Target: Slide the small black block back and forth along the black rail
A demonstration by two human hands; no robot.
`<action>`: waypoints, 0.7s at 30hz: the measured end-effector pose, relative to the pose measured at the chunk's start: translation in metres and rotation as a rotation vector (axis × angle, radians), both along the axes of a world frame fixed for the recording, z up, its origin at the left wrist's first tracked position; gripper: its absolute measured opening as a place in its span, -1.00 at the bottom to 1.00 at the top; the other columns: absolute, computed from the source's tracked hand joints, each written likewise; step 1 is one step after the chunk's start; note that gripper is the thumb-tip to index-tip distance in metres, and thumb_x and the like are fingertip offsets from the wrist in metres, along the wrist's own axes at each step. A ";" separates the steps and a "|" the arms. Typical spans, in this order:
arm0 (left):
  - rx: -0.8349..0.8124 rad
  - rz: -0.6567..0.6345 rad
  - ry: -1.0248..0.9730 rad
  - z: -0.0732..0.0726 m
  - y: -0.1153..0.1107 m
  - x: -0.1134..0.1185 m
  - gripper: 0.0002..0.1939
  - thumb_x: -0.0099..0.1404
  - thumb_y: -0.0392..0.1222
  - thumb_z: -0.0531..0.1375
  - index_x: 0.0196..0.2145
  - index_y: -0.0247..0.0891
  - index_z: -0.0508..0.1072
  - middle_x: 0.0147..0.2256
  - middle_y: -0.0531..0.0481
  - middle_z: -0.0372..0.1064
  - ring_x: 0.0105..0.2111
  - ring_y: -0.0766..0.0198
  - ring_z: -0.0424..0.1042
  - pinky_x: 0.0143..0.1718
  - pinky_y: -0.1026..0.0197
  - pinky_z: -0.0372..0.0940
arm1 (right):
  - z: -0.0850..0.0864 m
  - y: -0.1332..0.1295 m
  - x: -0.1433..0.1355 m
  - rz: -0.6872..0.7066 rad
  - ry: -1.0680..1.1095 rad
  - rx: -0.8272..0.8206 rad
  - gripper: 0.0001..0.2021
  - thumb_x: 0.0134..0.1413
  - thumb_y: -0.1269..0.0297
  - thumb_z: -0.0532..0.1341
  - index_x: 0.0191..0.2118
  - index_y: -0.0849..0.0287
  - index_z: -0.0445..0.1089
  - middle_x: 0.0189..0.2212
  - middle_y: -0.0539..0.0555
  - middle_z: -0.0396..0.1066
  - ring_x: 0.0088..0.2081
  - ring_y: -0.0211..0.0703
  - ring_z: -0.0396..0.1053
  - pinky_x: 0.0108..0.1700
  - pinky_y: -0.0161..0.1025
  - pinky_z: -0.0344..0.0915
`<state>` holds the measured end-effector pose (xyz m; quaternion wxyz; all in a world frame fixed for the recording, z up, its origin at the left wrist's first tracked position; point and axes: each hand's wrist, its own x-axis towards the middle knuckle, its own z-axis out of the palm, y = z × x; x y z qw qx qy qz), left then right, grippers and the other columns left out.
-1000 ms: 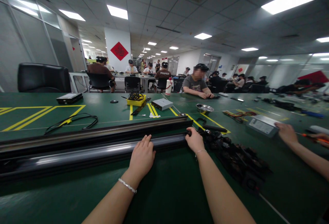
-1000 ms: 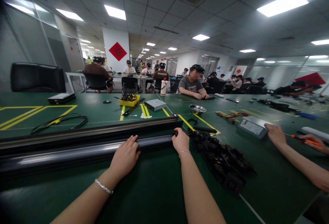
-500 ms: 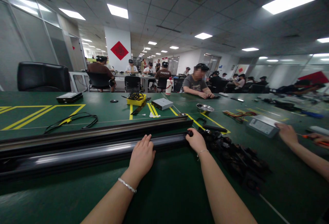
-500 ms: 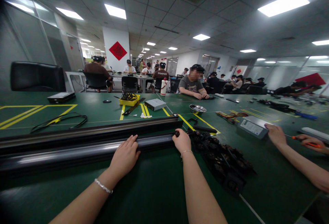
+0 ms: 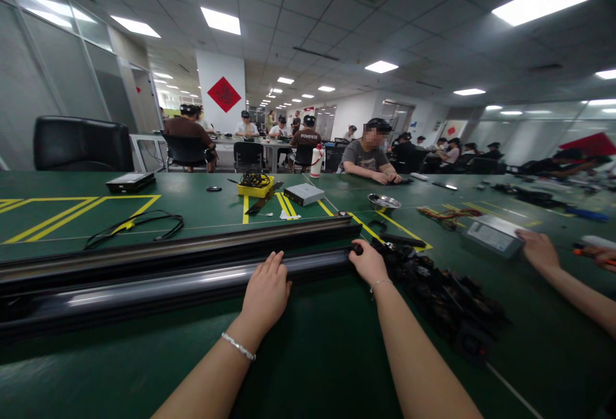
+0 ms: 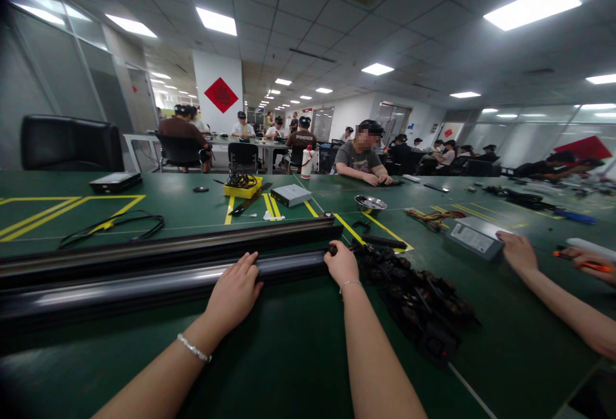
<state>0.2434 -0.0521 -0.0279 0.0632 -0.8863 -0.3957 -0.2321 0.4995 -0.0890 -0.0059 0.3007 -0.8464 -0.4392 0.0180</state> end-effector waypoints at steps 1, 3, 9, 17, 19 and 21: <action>-0.004 0.001 -0.001 0.000 0.000 0.000 -0.78 0.19 -0.26 0.05 -0.20 -0.32 0.38 0.13 -0.22 0.18 0.15 0.06 0.11 0.08 0.02 0.15 | 0.000 0.000 0.000 -0.003 -0.002 0.004 -0.65 -0.05 0.31 0.11 -0.07 0.12 0.35 -0.23 0.07 0.43 -0.18 -0.10 0.37 -0.13 -0.27 0.24; -0.012 0.001 -0.005 0.001 0.000 0.000 -0.78 0.19 -0.27 0.06 -0.20 -0.31 0.38 0.13 -0.21 0.18 0.15 0.06 0.12 0.08 0.01 0.16 | -0.001 0.001 0.001 -0.009 -0.006 0.010 -0.65 -0.05 0.32 0.12 -0.07 0.12 0.35 -0.24 0.06 0.44 -0.19 -0.12 0.38 -0.14 -0.28 0.24; -0.015 -0.002 -0.012 0.001 0.000 0.000 -0.78 0.18 -0.27 0.06 -0.20 -0.30 0.37 0.13 -0.21 0.17 0.15 0.06 0.11 0.08 0.01 0.16 | -0.002 0.001 0.003 -0.020 -0.018 0.004 -0.64 -0.04 0.32 0.11 -0.05 0.14 0.34 -0.21 0.08 0.43 -0.18 -0.11 0.38 -0.14 -0.27 0.25; 0.002 0.000 -0.008 -0.001 0.000 0.000 -0.78 0.18 -0.27 0.06 -0.20 -0.31 0.37 0.13 -0.22 0.18 0.15 0.06 0.12 0.08 0.02 0.15 | -0.002 0.002 0.002 -0.040 -0.024 0.001 -0.63 -0.04 0.34 0.11 -0.04 0.15 0.34 -0.21 0.10 0.44 -0.17 -0.10 0.38 -0.12 -0.26 0.24; 0.004 0.000 -0.003 -0.001 0.000 0.000 -0.77 0.18 -0.27 0.06 -0.19 -0.32 0.37 0.13 -0.23 0.18 0.15 0.06 0.12 0.08 0.02 0.15 | -0.002 0.002 0.002 -0.042 -0.027 0.002 -0.63 -0.03 0.34 0.11 -0.04 0.15 0.34 -0.21 0.10 0.44 -0.17 -0.10 0.38 -0.11 -0.27 0.24; 0.008 -0.002 -0.002 -0.001 0.000 -0.001 -0.78 0.19 -0.27 0.06 -0.20 -0.32 0.38 0.13 -0.23 0.18 0.15 0.06 0.12 0.07 0.02 0.15 | -0.002 0.002 0.002 -0.039 -0.028 0.004 -0.63 -0.03 0.34 0.10 -0.03 0.15 0.34 -0.21 0.10 0.44 -0.17 -0.10 0.38 -0.12 -0.27 0.24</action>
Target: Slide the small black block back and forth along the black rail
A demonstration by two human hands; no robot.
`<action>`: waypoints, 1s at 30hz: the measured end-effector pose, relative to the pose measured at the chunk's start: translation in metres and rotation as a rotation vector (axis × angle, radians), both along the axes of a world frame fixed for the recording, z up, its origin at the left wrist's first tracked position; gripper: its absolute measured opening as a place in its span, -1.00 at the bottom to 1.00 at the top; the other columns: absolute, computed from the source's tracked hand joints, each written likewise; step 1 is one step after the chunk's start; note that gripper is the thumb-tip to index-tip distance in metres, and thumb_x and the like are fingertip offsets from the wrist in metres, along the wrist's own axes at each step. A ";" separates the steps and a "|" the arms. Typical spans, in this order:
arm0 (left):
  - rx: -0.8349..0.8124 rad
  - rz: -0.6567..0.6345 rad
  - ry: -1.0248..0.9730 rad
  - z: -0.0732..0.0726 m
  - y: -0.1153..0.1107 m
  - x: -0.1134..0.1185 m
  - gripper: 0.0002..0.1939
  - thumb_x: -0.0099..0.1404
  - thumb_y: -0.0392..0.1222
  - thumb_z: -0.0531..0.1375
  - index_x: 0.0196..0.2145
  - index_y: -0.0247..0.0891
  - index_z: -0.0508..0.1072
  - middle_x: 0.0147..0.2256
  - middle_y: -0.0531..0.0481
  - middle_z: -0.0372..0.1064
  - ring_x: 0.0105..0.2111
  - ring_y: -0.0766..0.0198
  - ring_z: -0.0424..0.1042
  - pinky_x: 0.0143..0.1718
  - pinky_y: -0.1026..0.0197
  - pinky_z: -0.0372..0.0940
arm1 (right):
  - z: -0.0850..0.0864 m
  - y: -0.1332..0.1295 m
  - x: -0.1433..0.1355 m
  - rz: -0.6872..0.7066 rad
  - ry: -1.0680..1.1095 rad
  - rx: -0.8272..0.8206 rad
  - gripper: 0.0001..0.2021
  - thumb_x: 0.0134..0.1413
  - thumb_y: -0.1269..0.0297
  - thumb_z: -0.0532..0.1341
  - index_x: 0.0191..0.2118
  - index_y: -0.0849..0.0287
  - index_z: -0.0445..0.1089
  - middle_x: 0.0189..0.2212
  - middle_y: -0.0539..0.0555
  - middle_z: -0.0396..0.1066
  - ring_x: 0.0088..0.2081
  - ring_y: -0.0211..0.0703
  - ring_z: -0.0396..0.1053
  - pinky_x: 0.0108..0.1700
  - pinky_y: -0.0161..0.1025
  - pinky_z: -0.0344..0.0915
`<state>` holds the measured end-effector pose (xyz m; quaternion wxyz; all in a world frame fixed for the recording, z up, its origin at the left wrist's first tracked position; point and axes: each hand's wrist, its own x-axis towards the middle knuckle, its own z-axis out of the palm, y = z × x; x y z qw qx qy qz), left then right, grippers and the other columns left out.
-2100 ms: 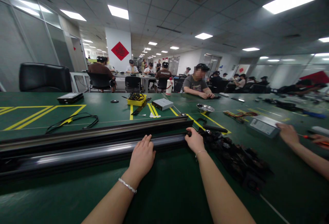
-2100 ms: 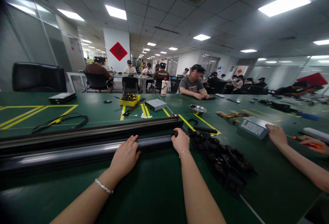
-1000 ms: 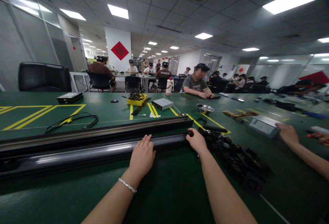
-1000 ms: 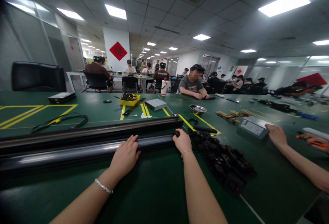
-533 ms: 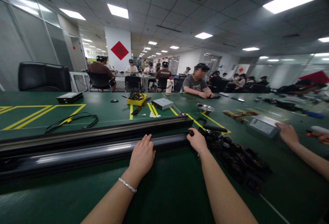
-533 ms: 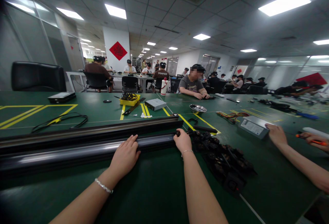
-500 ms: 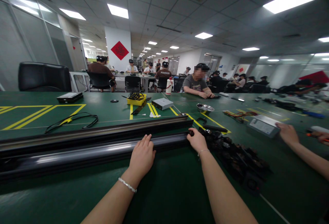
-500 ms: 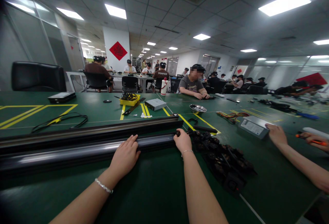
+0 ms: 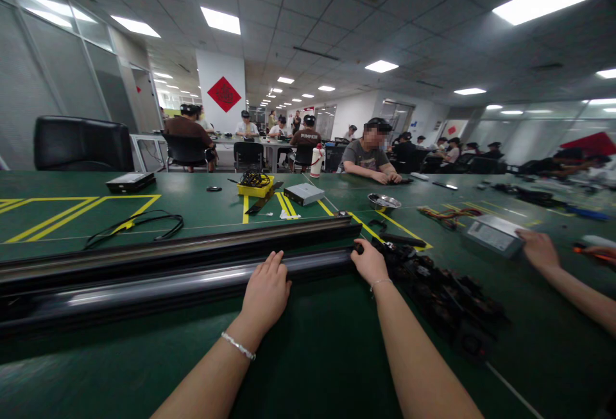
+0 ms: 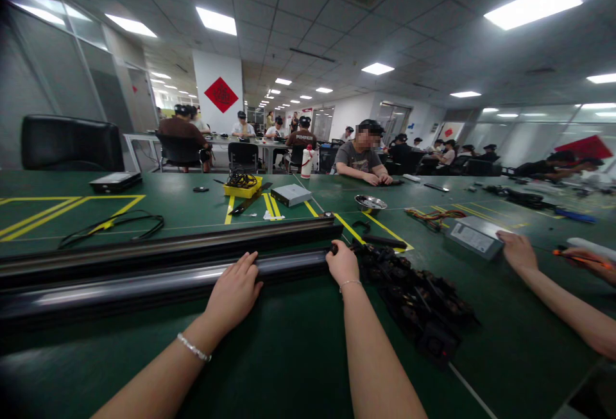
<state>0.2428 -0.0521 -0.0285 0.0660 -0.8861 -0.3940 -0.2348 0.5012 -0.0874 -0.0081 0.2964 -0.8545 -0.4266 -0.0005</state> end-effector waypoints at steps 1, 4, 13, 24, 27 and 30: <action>0.001 0.000 -0.002 0.000 0.000 0.000 -0.78 0.19 -0.27 0.06 -0.20 -0.32 0.38 0.13 -0.23 0.18 0.15 0.06 0.13 0.07 0.03 0.15 | 0.000 0.000 0.000 0.003 0.002 0.000 -0.63 -0.03 0.34 0.10 -0.03 0.15 0.34 -0.21 0.10 0.44 -0.17 -0.10 0.38 -0.12 -0.26 0.25; 0.001 -0.001 -0.007 0.000 0.000 0.000 -0.78 0.19 -0.27 0.06 -0.20 -0.32 0.38 0.12 -0.23 0.18 0.15 0.06 0.13 0.07 0.03 0.15 | 0.001 -0.001 -0.001 0.003 0.014 -0.005 -0.62 -0.02 0.34 0.10 -0.02 0.16 0.33 -0.20 0.11 0.43 -0.16 -0.08 0.38 -0.11 -0.24 0.25; 0.016 0.005 0.010 -0.001 0.000 0.001 -0.77 0.19 -0.26 0.05 -0.19 -0.32 0.37 0.13 -0.21 0.18 0.15 0.06 0.12 0.07 0.04 0.15 | 0.002 -0.002 0.001 0.019 0.011 0.033 -0.58 -0.02 0.37 0.09 0.02 0.19 0.28 -0.11 0.13 0.38 -0.07 -0.10 0.33 -0.01 -0.25 0.20; 0.014 0.004 0.001 -0.002 0.001 0.001 -0.77 0.19 -0.25 0.06 -0.19 -0.33 0.37 0.12 -0.22 0.19 0.15 0.07 0.13 0.08 0.04 0.14 | 0.002 -0.001 0.003 -0.007 -0.002 -0.001 -0.63 -0.01 0.36 0.10 -0.02 0.20 0.33 -0.16 0.13 0.41 -0.12 -0.09 0.36 -0.05 -0.24 0.22; 0.018 0.010 0.011 -0.002 0.001 0.001 -0.77 0.19 -0.25 0.06 -0.19 -0.33 0.37 0.13 -0.21 0.18 0.14 0.07 0.13 0.07 0.05 0.16 | 0.001 0.000 0.005 -0.022 -0.007 -0.002 -0.62 -0.01 0.38 0.10 -0.02 0.21 0.33 -0.16 0.14 0.42 -0.12 -0.08 0.36 -0.04 -0.24 0.21; 0.020 0.013 0.012 -0.001 0.001 0.001 -0.77 0.19 -0.25 0.07 -0.20 -0.33 0.38 0.12 -0.21 0.19 0.14 0.07 0.13 0.06 0.05 0.17 | 0.000 -0.001 0.007 -0.028 -0.001 -0.002 -0.62 -0.01 0.37 0.10 -0.02 0.20 0.33 -0.16 0.14 0.42 -0.14 -0.08 0.37 -0.06 -0.24 0.23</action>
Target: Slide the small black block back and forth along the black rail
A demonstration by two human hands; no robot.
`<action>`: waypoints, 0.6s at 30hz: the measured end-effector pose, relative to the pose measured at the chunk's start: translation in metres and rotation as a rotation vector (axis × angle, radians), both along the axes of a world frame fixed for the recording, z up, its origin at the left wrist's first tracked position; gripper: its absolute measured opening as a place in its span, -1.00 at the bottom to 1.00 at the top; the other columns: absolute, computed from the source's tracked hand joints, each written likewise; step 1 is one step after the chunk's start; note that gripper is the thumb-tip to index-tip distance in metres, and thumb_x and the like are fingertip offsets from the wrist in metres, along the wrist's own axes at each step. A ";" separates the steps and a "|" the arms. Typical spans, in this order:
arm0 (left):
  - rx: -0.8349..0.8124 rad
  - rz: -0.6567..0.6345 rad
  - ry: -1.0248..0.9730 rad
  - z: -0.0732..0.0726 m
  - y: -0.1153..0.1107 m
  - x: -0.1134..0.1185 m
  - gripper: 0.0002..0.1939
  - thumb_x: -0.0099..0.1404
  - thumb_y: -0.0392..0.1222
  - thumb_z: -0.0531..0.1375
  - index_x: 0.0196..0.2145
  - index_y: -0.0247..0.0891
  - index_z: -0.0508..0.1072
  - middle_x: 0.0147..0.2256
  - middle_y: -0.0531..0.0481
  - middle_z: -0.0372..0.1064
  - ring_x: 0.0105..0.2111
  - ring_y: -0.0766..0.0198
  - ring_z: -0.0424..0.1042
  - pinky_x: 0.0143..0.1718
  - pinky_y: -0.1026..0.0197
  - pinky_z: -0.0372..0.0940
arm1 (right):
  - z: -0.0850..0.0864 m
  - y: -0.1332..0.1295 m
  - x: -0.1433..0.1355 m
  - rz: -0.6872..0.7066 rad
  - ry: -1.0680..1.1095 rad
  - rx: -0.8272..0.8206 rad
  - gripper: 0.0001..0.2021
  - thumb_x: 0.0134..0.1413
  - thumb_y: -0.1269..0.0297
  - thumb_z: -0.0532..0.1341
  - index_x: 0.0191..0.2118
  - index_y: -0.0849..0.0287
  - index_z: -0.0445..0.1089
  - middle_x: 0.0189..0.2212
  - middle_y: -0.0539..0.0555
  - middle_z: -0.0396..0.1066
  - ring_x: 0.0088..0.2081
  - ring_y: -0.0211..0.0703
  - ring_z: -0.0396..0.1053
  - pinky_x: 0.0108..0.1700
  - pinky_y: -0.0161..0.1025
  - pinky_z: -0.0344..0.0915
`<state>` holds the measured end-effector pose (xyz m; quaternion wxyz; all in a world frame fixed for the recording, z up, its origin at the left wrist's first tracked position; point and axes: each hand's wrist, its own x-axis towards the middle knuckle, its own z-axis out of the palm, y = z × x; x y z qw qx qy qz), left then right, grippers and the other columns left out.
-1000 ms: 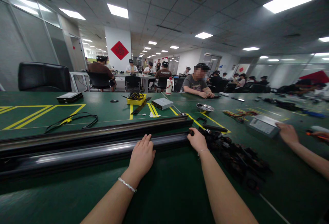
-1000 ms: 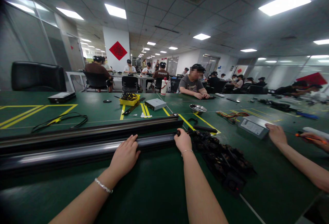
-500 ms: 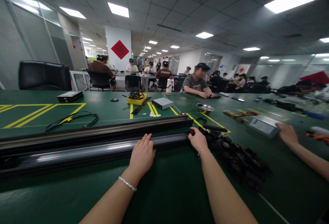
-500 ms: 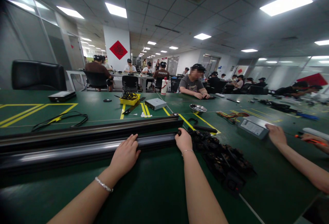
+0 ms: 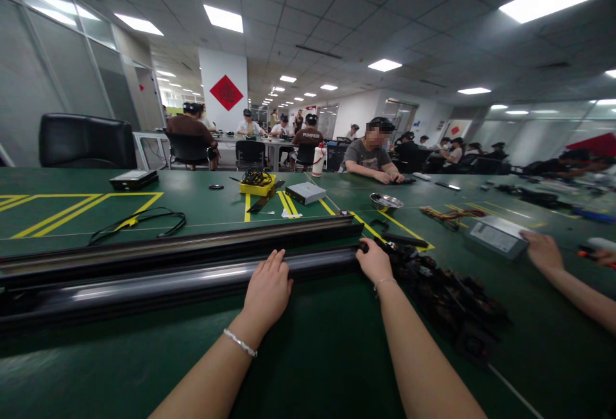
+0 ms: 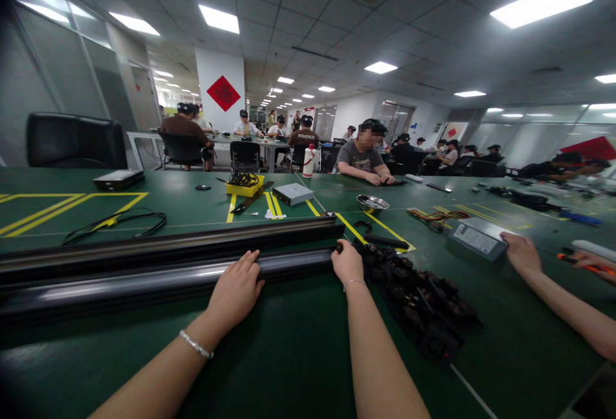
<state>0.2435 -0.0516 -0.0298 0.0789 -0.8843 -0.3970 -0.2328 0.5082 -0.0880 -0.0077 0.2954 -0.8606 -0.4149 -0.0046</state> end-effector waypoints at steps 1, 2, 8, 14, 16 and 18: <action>0.001 0.001 -0.001 0.000 0.000 0.000 -0.77 0.19 -0.25 0.07 -0.20 -0.33 0.38 0.12 -0.21 0.19 0.14 0.07 0.14 0.06 0.05 0.17 | 0.000 0.000 0.001 0.001 0.000 0.002 -0.63 -0.01 0.36 0.10 -0.02 0.20 0.33 -0.16 0.14 0.42 -0.14 -0.08 0.37 -0.07 -0.24 0.23; 0.001 -0.001 0.001 0.000 0.000 0.000 -0.77 0.18 -0.25 0.07 -0.20 -0.33 0.38 0.12 -0.21 0.19 0.14 0.07 0.13 0.06 0.05 0.17 | -0.001 0.000 0.001 0.003 -0.003 0.005 -0.63 -0.01 0.36 0.10 -0.02 0.20 0.33 -0.16 0.14 0.41 -0.14 -0.08 0.37 -0.07 -0.24 0.23; -0.005 -0.001 -0.003 0.000 0.001 0.001 -0.77 0.19 -0.24 0.07 -0.19 -0.33 0.37 0.12 -0.21 0.19 0.14 0.07 0.13 0.07 0.05 0.16 | -0.002 0.000 0.002 -0.003 -0.007 0.000 -0.62 -0.01 0.37 0.09 -0.01 0.20 0.32 -0.16 0.14 0.41 -0.14 -0.08 0.37 -0.08 -0.24 0.23; -0.016 0.000 0.002 0.001 0.000 0.000 -0.75 0.18 -0.25 0.08 -0.18 -0.34 0.37 0.13 -0.21 0.18 0.15 0.06 0.12 0.08 0.04 0.16 | -0.002 0.000 0.004 -0.022 -0.008 -0.007 -0.61 0.01 0.36 0.07 0.00 0.19 0.31 -0.14 0.14 0.41 -0.15 -0.07 0.37 -0.11 -0.24 0.24; -0.016 -0.001 0.004 0.002 0.000 0.000 -0.76 0.18 -0.25 0.08 -0.18 -0.34 0.37 0.13 -0.21 0.17 0.15 0.06 0.12 0.08 0.04 0.15 | -0.002 0.000 0.005 -0.024 -0.011 -0.009 -0.62 0.01 0.35 0.07 0.00 0.18 0.31 -0.14 0.14 0.40 -0.15 -0.08 0.37 -0.11 -0.25 0.25; -0.016 0.000 0.009 0.002 -0.001 0.000 -0.76 0.18 -0.25 0.08 -0.18 -0.35 0.38 0.13 -0.22 0.17 0.15 0.05 0.12 0.08 0.04 0.15 | -0.003 0.000 0.005 -0.022 -0.010 -0.010 -0.62 0.02 0.35 0.06 0.00 0.18 0.31 -0.13 0.13 0.40 -0.15 -0.08 0.37 -0.11 -0.25 0.25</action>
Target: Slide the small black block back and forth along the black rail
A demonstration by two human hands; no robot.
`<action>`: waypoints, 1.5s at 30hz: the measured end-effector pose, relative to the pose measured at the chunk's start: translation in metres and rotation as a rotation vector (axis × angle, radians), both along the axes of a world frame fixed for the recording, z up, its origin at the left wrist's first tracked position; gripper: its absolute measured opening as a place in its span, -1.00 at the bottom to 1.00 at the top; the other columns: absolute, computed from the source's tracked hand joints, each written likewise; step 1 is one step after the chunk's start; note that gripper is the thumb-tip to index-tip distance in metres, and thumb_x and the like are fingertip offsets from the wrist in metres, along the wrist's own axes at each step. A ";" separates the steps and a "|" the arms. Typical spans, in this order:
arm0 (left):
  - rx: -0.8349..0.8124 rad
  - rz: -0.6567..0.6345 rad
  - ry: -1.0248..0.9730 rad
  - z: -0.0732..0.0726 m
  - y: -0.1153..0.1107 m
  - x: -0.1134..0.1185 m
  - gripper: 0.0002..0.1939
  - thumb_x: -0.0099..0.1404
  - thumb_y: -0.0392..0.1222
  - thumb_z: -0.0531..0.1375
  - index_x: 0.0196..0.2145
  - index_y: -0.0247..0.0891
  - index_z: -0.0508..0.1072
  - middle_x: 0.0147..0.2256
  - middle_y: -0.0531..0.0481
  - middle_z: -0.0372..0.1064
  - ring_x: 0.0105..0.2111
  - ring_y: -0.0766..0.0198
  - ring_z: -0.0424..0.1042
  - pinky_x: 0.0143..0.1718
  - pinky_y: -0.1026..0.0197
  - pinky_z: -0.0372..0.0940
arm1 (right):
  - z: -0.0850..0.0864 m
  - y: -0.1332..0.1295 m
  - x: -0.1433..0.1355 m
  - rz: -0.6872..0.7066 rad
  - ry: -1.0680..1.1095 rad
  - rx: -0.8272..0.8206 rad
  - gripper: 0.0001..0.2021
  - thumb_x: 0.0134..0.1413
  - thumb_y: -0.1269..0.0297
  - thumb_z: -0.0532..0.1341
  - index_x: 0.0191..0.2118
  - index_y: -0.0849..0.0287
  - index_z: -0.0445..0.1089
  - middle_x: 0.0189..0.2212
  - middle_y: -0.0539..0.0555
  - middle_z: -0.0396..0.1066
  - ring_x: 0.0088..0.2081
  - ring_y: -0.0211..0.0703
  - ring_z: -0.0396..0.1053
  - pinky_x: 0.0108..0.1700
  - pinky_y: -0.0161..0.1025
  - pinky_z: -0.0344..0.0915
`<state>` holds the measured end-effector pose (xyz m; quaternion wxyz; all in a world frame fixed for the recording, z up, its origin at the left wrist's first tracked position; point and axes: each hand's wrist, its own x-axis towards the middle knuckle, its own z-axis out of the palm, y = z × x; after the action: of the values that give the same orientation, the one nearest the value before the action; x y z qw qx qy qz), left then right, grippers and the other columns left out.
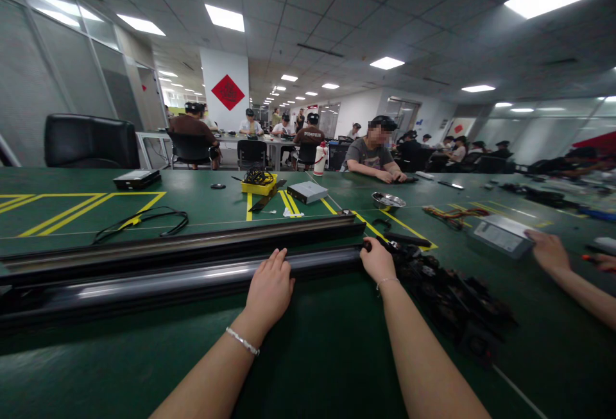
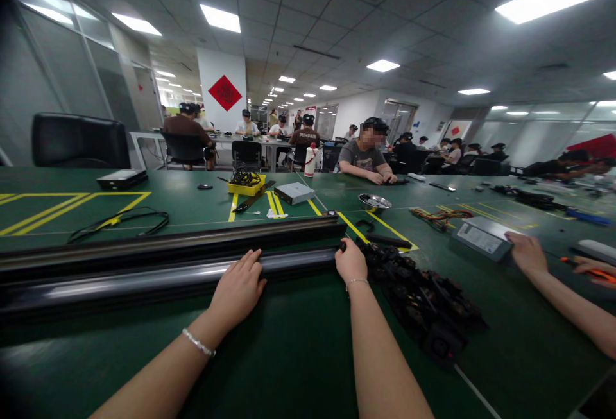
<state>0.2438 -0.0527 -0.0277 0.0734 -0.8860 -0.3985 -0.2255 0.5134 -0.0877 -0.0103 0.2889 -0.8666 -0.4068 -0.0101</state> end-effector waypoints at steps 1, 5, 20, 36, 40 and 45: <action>-0.001 0.001 0.001 0.000 0.000 0.000 -0.76 0.18 -0.25 0.08 -0.18 -0.35 0.38 0.13 -0.22 0.18 0.15 0.05 0.12 0.08 0.04 0.15 | 0.000 0.000 0.000 0.001 -0.001 0.000 -0.62 0.02 0.35 0.06 0.01 0.18 0.31 -0.13 0.13 0.40 -0.15 -0.08 0.37 -0.11 -0.25 0.25; 0.000 0.000 -0.004 0.000 0.000 0.001 -0.76 0.17 -0.25 0.09 -0.19 -0.34 0.38 0.13 -0.22 0.18 0.15 0.06 0.12 0.08 0.05 0.15 | -0.002 0.001 0.002 0.004 -0.012 0.009 -0.62 0.02 0.36 0.06 0.00 0.19 0.31 -0.14 0.14 0.41 -0.15 -0.09 0.37 -0.10 -0.25 0.24; 0.009 -0.009 -0.021 -0.002 0.001 -0.001 -0.77 0.18 -0.25 0.08 -0.20 -0.33 0.37 0.13 -0.22 0.18 0.15 0.06 0.12 0.08 0.04 0.15 | 0.000 -0.001 -0.001 -0.013 -0.018 0.016 -0.59 0.04 0.38 0.03 0.04 0.23 0.28 -0.09 0.16 0.37 -0.10 -0.09 0.34 -0.04 -0.25 0.21; 0.003 -0.007 -0.019 0.000 0.000 0.000 -0.77 0.17 -0.26 0.08 -0.19 -0.34 0.37 0.13 -0.22 0.18 0.15 0.06 0.13 0.08 0.04 0.15 | -0.005 -0.001 0.004 -0.031 -0.089 0.062 -0.59 0.03 0.37 0.03 0.03 0.25 0.30 -0.08 0.17 0.37 -0.06 -0.08 0.32 0.00 -0.26 0.19; 0.014 -0.010 -0.018 0.000 0.000 0.000 -0.77 0.17 -0.26 0.09 -0.20 -0.34 0.37 0.12 -0.23 0.18 0.15 0.06 0.13 0.07 0.05 0.15 | -0.006 0.000 0.005 -0.035 -0.094 0.070 -0.59 0.02 0.38 0.04 0.03 0.27 0.30 -0.08 0.19 0.37 -0.07 -0.07 0.33 -0.01 -0.24 0.20; 0.012 -0.009 -0.018 -0.002 0.000 0.000 -0.78 0.17 -0.26 0.08 -0.20 -0.32 0.37 0.13 -0.22 0.18 0.15 0.06 0.12 0.08 0.03 0.15 | -0.006 -0.001 0.005 -0.040 -0.094 0.076 -0.60 0.03 0.37 0.04 0.03 0.25 0.30 -0.08 0.17 0.37 -0.08 -0.09 0.33 -0.01 -0.25 0.20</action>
<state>0.2436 -0.0523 -0.0293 0.0739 -0.8853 -0.3937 -0.2362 0.5182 -0.0890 -0.0158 0.3018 -0.8617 -0.4016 -0.0720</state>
